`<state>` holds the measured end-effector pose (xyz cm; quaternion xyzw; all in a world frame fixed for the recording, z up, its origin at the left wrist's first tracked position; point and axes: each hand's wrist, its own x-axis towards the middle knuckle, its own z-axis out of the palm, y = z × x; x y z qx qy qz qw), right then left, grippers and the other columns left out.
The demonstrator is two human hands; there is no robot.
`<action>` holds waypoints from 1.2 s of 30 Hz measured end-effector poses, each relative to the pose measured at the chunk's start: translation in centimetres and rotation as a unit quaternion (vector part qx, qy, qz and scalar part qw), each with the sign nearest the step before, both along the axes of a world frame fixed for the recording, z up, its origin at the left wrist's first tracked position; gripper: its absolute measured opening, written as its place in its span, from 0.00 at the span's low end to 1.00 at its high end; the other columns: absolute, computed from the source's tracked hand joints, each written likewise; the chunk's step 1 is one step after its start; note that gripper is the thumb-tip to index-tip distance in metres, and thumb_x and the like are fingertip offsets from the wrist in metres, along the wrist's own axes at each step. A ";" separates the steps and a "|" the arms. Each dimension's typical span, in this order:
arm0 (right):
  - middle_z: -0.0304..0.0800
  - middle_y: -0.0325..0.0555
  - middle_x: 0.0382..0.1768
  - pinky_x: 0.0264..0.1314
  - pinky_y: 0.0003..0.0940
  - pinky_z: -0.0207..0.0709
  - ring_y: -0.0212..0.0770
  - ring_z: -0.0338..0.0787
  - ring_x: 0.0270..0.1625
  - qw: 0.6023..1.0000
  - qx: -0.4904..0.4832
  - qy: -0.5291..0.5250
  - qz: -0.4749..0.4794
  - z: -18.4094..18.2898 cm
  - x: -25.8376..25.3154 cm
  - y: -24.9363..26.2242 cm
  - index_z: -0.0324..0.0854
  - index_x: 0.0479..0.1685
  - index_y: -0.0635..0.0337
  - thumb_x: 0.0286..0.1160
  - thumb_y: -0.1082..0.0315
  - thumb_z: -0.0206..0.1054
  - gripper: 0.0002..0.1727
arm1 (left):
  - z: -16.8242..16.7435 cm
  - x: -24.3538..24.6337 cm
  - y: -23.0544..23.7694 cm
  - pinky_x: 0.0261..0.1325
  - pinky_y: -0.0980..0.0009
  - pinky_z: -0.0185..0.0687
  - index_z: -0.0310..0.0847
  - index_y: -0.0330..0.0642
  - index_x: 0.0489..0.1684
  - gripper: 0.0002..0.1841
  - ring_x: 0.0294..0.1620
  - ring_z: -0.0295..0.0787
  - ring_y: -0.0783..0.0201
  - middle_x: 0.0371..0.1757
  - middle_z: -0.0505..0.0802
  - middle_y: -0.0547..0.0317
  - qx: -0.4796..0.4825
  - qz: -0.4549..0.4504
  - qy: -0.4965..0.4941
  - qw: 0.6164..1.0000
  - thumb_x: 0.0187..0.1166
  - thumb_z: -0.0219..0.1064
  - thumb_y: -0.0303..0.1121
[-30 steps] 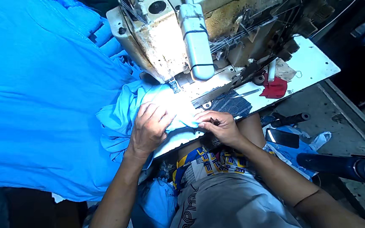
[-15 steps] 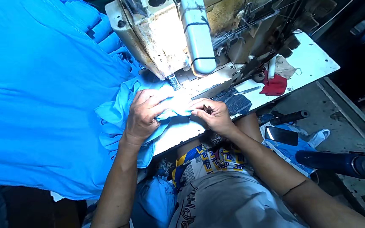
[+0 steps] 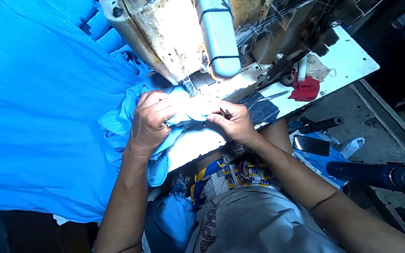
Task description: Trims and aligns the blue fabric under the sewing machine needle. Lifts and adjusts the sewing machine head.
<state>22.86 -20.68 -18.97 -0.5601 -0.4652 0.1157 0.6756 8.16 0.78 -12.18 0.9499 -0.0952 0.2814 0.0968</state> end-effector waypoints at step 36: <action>0.93 0.55 0.43 0.53 0.32 0.89 0.37 0.92 0.45 0.993 0.098 0.015 0.061 3.0 0.1 3.7 0.86 0.48 0.76 0.69 0.82 0.74 0.10 | 5.0 -3.0 -5.0 0.58 0.64 0.90 0.76 0.39 0.51 0.14 0.59 0.91 0.60 0.60 0.91 0.54 -0.238 -0.026 -0.107 0.965 0.73 0.74 0.26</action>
